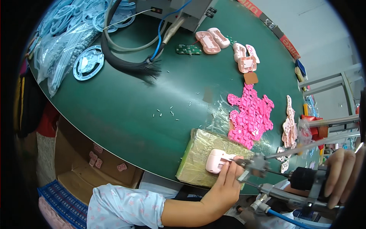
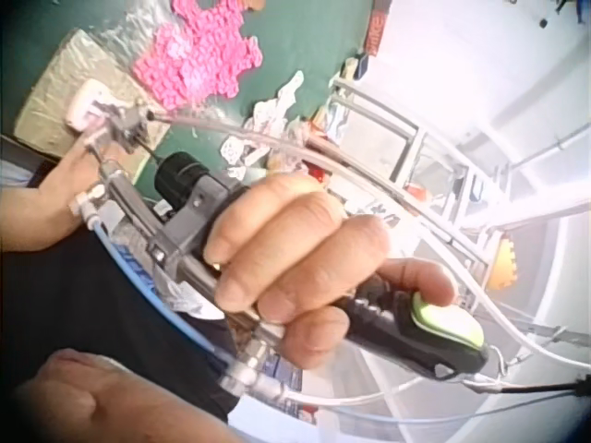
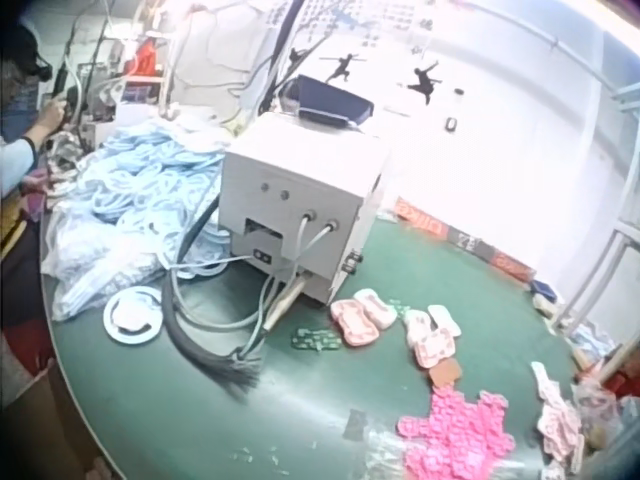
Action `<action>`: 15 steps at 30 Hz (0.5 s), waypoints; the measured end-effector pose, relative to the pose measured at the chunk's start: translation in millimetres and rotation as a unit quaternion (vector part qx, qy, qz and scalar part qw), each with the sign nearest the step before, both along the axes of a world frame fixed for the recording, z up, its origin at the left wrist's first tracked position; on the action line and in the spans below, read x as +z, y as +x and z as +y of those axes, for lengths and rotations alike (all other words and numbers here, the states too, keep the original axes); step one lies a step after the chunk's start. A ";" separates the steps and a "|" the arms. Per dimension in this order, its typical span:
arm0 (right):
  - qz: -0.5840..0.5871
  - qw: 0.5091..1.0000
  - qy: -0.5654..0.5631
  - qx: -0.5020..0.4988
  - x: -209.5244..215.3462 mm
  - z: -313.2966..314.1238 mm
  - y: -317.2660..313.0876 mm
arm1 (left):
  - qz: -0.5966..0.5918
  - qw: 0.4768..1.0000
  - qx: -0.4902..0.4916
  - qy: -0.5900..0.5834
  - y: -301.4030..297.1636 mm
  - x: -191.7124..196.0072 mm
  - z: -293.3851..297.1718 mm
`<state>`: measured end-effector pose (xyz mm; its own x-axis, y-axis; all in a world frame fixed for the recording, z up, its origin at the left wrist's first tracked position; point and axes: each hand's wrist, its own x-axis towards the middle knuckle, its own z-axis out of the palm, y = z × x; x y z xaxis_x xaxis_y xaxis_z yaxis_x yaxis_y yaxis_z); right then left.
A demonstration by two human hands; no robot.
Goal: The person assembles small pink electronic devices by inserting green circuit boards into pink plastic housings. They place the assembled units into a pneumatic press to secure the components, then add pink internal parts and close the casing. The process is repeated for multiple units on a green workbench.
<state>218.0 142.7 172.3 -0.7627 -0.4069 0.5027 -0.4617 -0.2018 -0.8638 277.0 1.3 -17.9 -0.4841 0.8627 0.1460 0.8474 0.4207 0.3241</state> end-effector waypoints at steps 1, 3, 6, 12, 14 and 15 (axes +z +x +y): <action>0.011 1.000 -0.008 -0.017 -3.3 -2.5 0.8 | 0.020 0.999 0.020 0.019 -0.1 -2.2 2.5; 0.030 0.998 -0.024 -0.047 -10.6 -8.3 -0.8 | 0.059 0.995 0.061 0.056 0.7 -6.8 6.7; 0.005 0.997 0.021 -0.079 -12.8 -15.4 -2.4 | 0.021 0.996 0.049 0.065 5.1 -10.1 7.5; 0.080 0.967 0.035 -0.240 -40.8 -34.8 -8.3 | -0.061 0.997 -0.032 0.043 5.4 -6.3 5.3; 0.048 0.969 0.049 -0.236 -39.0 -28.7 -10.0 | -0.092 0.993 -0.045 0.053 1.1 -8.2 6.3; 0.036 0.972 0.054 -0.227 -28.4 -25.1 -3.7 | -0.061 0.995 -0.021 0.071 -0.3 -7.3 7.2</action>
<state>214.3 117.5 143.9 -0.8400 -0.0890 0.5352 -0.5426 0.1268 -0.8304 276.7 8.5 -25.3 -0.4691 0.8578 0.2101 0.8145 0.3283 0.4784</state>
